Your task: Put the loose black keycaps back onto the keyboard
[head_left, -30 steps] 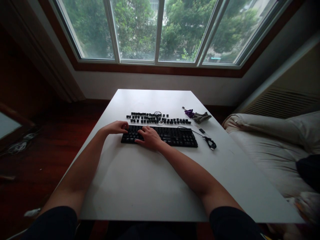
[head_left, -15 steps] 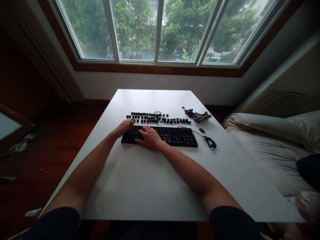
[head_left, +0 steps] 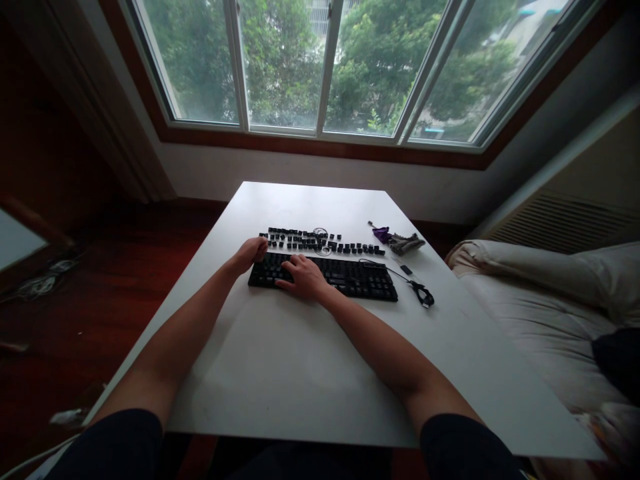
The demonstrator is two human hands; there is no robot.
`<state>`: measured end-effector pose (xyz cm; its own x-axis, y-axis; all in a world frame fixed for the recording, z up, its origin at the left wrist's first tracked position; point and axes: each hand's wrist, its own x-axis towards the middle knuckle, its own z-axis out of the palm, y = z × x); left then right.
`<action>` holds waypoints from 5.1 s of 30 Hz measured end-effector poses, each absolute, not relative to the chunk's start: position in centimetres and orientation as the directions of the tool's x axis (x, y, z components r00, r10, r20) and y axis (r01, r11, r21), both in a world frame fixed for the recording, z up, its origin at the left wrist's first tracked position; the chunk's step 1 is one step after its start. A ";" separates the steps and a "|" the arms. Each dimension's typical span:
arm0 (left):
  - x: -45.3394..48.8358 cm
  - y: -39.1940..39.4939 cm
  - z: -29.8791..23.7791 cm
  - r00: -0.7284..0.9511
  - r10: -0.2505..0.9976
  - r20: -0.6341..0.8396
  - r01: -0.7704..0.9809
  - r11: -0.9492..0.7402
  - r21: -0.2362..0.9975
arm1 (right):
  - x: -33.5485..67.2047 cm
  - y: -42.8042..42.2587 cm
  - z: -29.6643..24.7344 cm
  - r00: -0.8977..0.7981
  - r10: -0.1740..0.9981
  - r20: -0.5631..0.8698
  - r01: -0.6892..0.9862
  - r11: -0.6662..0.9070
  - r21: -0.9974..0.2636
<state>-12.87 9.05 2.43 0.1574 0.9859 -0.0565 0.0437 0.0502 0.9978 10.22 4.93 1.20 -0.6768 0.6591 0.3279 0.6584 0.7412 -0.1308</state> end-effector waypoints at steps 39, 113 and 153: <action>-19.4 12.8 -2.5 -0.008 0.965 0.262 0.846 -0.133 0.516 | -0.4 18.2 3.3 -0.641 0.708 0.298 0.708 0.694 -0.126; -22.2 12.3 -1.8 -0.327 0.915 0.235 0.796 0.133 0.591 | 1.3 18.6 2.8 -0.719 0.663 0.209 0.681 0.732 0.021; -22.0 12.5 -2.4 -0.289 0.928 0.234 0.828 0.120 0.548 | 2.2 13.5 3.0 -0.779 0.611 0.137 0.554 0.775 -0.305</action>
